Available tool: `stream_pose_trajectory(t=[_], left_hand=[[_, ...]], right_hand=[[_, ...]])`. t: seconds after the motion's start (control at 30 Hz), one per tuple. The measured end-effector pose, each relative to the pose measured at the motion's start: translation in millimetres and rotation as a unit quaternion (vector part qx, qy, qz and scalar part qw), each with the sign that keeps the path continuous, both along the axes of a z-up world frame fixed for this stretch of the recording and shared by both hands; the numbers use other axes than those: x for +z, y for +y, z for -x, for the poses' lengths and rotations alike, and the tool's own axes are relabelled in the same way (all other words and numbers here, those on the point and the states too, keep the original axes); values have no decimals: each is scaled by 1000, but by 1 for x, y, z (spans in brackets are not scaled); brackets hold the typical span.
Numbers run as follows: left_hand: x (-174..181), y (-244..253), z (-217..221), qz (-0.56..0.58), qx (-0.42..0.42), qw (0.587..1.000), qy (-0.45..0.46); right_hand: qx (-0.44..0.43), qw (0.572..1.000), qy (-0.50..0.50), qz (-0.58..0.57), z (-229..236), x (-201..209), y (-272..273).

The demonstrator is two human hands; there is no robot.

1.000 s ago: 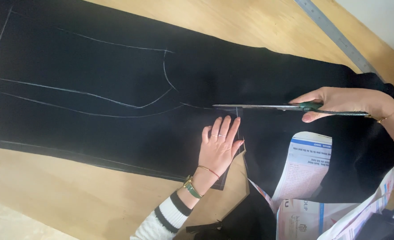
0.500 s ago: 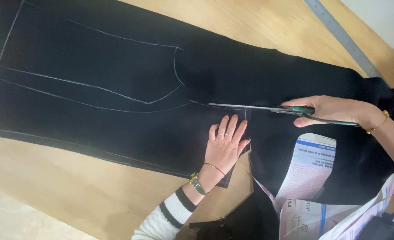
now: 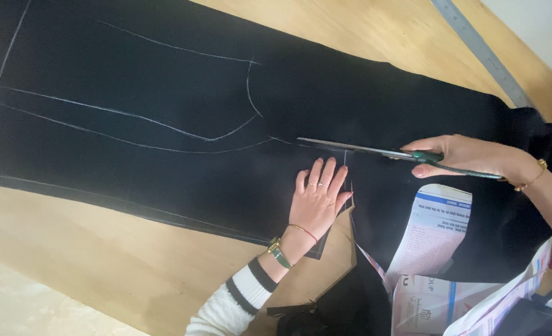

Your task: The person uses large scissors to cut a piece of black fabric laid out on a wooden table. They follow white chalk lines drawn on the fabric, cutting out a pattern piece. The person adjusts the fabric and the cut piece during the process.

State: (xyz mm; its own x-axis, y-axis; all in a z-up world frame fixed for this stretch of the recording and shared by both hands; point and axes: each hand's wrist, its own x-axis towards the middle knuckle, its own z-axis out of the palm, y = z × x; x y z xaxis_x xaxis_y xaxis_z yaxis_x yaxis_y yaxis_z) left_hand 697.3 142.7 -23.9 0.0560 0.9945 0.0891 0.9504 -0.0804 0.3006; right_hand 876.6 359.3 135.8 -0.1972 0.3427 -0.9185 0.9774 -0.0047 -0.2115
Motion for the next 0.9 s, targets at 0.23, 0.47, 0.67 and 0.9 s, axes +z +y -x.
stream_pose_trajectory(t=[0.23, 0.47, 0.67, 0.9], left_hand=[[0, -1, 0, -14, 5, 1000, -10], [0, -1, 1, -19, 4, 1000, -22], [-1, -1, 0, -27, 6, 999, -34], [-2, -1, 0, -20, 4, 999, -39]], right_hand=[[48, 997, -22, 52, -8, 2, -3], [60, 996, 28, 57, 31, 22, -26], [84, 994, 69, 25, 24, -11, -29], [95, 992, 70, 37, 23, -20, -31]])
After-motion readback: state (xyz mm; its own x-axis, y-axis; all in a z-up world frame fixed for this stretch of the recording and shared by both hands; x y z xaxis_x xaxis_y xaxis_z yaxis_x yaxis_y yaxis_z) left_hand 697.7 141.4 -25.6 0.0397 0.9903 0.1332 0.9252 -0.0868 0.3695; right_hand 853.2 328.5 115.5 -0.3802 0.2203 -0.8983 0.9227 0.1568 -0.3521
